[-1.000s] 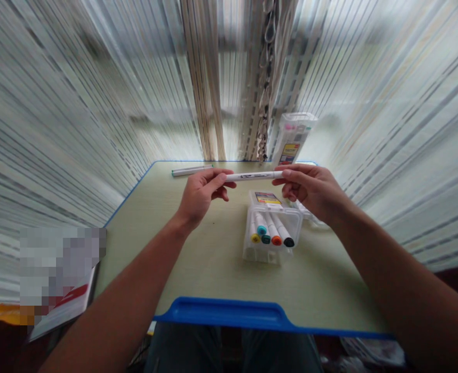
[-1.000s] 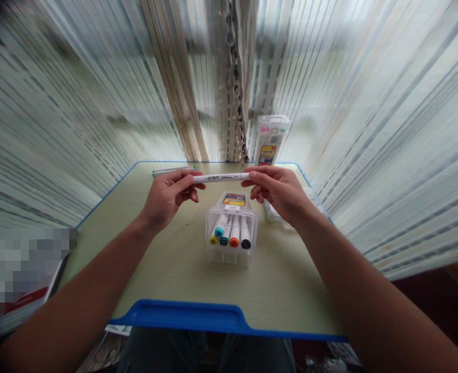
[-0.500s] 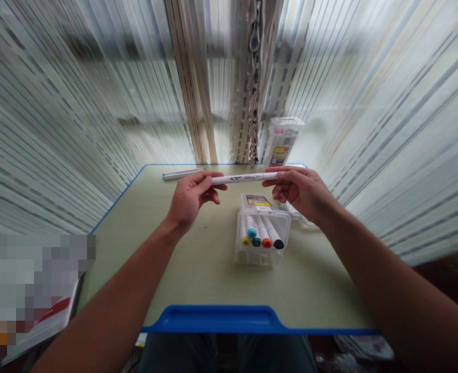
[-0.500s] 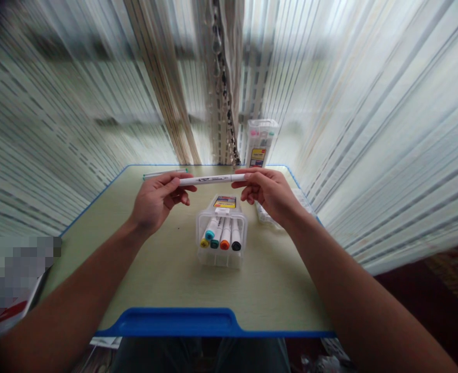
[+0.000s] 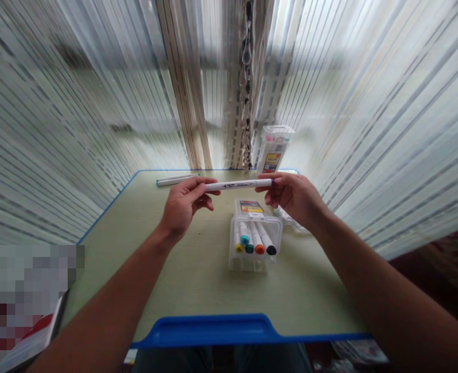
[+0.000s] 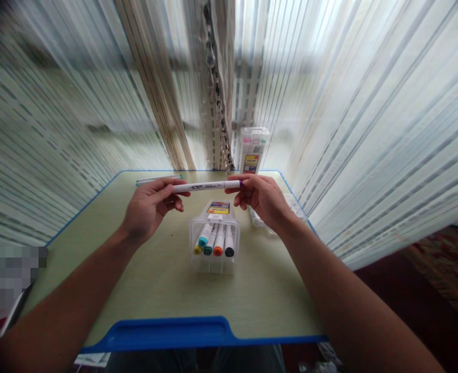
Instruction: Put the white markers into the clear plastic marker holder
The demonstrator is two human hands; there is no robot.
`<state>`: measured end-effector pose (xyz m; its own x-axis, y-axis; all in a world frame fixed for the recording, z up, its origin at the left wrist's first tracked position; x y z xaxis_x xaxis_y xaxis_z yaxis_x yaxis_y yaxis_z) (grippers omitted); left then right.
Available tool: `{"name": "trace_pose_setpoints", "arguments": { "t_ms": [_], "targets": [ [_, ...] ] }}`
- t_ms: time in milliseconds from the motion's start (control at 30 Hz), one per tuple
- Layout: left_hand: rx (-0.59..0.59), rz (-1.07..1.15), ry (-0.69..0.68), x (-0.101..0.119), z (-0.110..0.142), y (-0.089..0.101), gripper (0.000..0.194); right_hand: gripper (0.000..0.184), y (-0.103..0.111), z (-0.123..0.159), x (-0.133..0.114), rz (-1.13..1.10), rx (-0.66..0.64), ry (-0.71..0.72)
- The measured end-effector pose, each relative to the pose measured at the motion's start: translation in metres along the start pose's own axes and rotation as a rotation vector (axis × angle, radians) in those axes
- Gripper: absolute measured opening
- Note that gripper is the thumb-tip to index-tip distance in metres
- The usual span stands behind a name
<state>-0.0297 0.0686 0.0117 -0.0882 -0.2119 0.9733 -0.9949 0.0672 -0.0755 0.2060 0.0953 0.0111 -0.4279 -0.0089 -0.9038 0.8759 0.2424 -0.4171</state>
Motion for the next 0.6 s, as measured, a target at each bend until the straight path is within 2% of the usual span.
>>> {"name": "trace_pose_setpoints", "arguments": {
  "t_ms": [600],
  "targets": [
    [0.007,0.000,0.012,0.0030,0.0006,-0.0010,0.020,0.028,-0.0016,0.0022,-0.0020,0.063,-0.022,0.032]
  ]
}}
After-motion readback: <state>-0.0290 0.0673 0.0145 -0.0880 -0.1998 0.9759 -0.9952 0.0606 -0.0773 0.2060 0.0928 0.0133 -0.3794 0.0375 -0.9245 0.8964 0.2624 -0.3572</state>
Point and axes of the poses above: each hand's wrist, its own z-axis away from the middle knuckle, its own y-axis out of the back of the hand, x = y × z, the point moved 6 cm from there along -z, towards the middle knuckle, and after that the axes turned 7 degrees about -z, right-handed, at the moved point
